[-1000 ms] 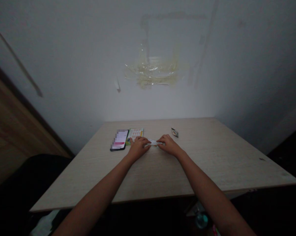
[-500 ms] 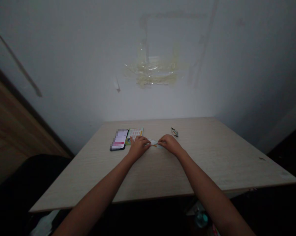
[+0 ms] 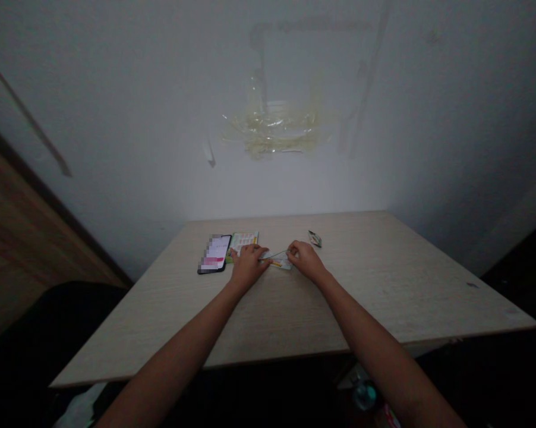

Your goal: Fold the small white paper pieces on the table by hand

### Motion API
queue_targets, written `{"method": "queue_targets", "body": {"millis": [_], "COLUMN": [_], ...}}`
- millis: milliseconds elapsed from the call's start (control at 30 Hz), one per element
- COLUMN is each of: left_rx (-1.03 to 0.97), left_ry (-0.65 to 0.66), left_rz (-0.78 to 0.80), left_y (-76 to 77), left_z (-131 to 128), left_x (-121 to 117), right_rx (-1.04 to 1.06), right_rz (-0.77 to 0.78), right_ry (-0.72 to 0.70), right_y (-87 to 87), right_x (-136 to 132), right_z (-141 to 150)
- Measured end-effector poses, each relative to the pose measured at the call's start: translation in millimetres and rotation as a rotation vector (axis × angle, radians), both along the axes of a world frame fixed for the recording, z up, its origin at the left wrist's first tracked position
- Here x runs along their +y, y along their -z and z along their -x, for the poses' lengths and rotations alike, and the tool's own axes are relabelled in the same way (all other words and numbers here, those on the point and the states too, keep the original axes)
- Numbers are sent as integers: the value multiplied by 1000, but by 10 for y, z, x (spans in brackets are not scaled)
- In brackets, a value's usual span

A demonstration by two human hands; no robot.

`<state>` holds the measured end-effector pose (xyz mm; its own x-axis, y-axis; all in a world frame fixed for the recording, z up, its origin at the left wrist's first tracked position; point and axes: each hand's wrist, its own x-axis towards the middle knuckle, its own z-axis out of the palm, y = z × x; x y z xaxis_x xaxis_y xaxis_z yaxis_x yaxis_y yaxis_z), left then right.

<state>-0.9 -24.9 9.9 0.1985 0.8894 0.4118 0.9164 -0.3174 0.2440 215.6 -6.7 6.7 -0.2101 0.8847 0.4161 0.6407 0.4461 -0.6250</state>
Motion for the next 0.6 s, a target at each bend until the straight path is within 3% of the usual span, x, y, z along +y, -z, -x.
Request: {"method": "queue_targets", "body": {"millis": [200,600], "left_rx": [16,4], "left_ry": [-110,-176], "left_rz": [-13,-14], "left_y": [13,39], "left_z": [-23,-51], "left_x": [13,32], "right_rx": [-24,-48], "right_rz": [-4,-73], "right_ry": [50,222], "right_y": [-3,6], "right_x": [0,22], "right_z": [-1,-55]}}
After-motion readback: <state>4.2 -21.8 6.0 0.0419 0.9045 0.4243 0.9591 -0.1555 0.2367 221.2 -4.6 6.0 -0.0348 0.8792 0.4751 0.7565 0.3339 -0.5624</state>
